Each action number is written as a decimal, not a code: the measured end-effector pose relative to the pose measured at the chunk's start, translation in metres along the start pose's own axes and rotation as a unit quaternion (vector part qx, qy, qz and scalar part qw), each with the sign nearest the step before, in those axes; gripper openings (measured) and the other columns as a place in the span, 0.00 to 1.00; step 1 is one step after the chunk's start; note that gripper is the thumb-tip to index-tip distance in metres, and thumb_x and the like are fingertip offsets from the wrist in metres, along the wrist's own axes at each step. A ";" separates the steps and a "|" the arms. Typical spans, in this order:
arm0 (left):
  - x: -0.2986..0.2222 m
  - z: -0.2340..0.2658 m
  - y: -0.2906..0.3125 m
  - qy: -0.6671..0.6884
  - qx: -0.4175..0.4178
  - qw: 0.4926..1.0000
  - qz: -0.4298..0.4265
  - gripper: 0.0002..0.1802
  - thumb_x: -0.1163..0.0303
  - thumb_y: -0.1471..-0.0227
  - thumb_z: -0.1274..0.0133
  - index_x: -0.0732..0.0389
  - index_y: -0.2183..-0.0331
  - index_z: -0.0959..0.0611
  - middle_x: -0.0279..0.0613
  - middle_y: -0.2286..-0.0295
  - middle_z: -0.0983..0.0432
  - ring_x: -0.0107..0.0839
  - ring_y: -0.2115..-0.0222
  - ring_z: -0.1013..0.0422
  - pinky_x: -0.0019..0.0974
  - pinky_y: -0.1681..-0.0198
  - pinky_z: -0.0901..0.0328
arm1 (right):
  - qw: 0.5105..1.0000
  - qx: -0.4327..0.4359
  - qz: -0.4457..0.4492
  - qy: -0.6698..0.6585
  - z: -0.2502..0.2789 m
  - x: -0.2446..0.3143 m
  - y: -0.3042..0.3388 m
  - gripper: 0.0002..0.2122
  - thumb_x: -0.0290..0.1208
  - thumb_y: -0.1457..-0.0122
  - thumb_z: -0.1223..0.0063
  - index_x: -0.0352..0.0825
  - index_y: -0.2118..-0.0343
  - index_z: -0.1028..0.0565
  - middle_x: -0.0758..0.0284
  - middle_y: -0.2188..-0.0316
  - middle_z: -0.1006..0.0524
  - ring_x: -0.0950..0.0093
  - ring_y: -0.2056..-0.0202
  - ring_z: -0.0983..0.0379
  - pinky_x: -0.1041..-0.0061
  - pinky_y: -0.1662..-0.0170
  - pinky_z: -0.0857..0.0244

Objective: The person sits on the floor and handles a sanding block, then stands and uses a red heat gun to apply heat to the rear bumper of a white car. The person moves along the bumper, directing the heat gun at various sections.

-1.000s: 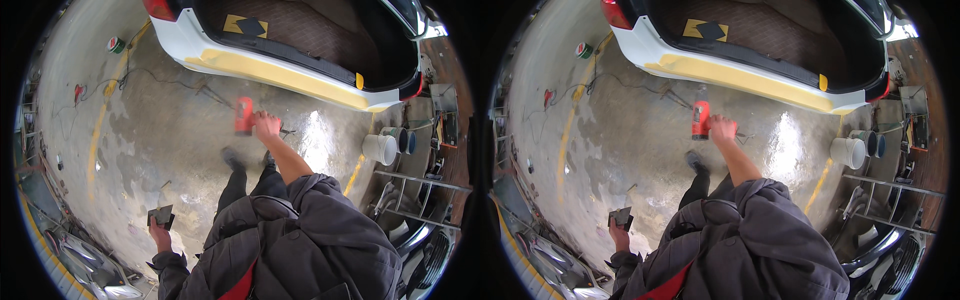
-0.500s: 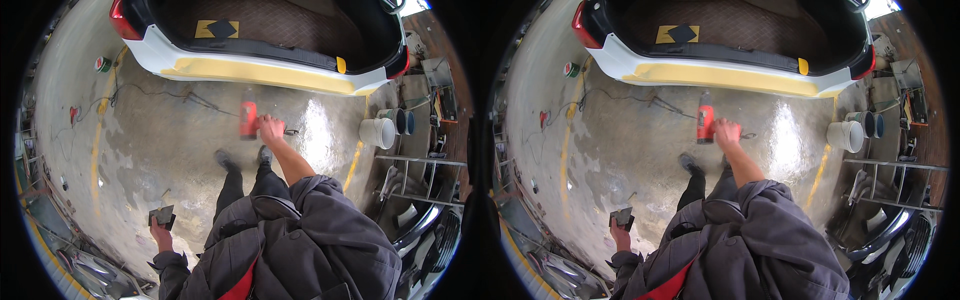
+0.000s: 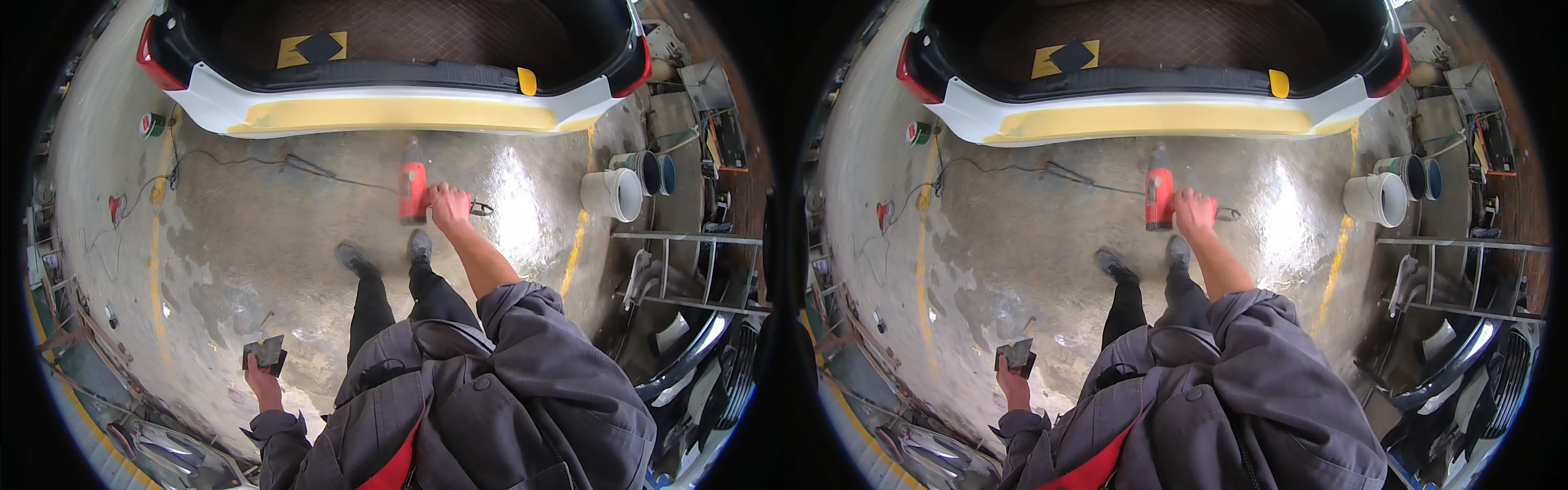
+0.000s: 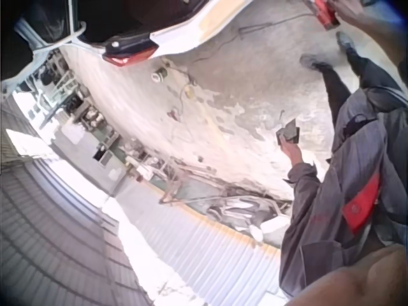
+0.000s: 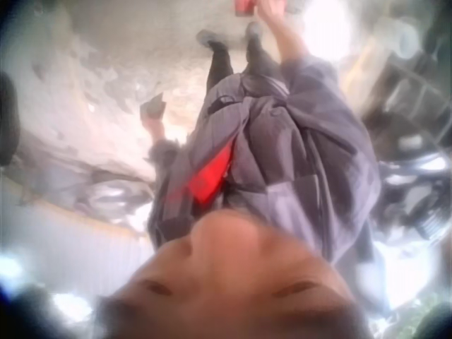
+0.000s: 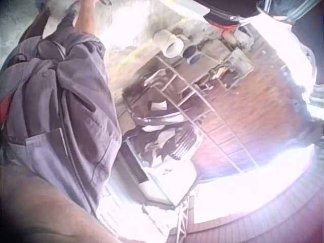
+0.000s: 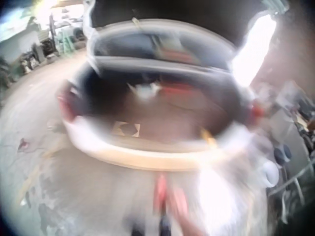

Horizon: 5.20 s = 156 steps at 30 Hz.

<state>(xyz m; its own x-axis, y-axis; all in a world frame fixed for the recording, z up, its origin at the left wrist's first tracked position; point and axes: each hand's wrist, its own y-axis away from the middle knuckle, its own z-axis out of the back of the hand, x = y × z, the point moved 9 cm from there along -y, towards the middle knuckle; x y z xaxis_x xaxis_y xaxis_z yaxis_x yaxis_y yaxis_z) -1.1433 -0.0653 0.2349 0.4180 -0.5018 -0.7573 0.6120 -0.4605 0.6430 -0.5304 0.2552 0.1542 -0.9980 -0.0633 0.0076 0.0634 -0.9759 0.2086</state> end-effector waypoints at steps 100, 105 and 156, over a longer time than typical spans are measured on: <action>0.022 -0.141 0.092 -0.008 0.063 0.998 -0.011 0.22 0.60 0.39 0.46 0.62 0.48 0.25 0.43 0.56 0.23 0.35 0.57 0.24 0.38 0.53 0.29 | 0.990 -0.058 -0.118 -0.054 0.018 -0.246 0.067 0.07 0.26 0.48 0.48 0.43 0.65 0.25 0.65 0.66 0.24 0.64 0.60 0.24 0.62 0.56 0.36; 0.023 -0.128 0.085 -0.006 0.055 0.998 -0.013 0.22 0.60 0.39 0.45 0.62 0.49 0.24 0.43 0.56 0.22 0.35 0.58 0.24 0.39 0.53 0.29 | 0.991 -0.064 -0.101 -0.064 0.016 -0.229 0.058 0.07 0.26 0.49 0.47 0.42 0.65 0.25 0.65 0.66 0.24 0.64 0.60 0.24 0.62 0.55 0.37; 0.009 0.044 0.017 0.018 -0.030 0.999 -0.003 0.18 0.61 0.38 0.46 0.63 0.51 0.22 0.42 0.58 0.21 0.33 0.60 0.23 0.35 0.55 0.30 | 0.998 -0.015 0.041 -0.046 0.027 0.039 -0.033 0.12 0.25 0.50 0.45 0.41 0.60 0.25 0.64 0.62 0.24 0.64 0.58 0.24 0.64 0.56 0.35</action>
<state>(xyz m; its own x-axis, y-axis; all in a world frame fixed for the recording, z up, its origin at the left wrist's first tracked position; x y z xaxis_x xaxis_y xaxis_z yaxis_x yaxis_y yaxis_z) -1.1585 -0.1099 0.2441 0.4378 -0.4724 -0.7649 0.6532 -0.4175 0.6317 -0.5720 0.2900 0.1739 -0.9858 -0.1243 0.1129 0.1428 -0.9743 0.1742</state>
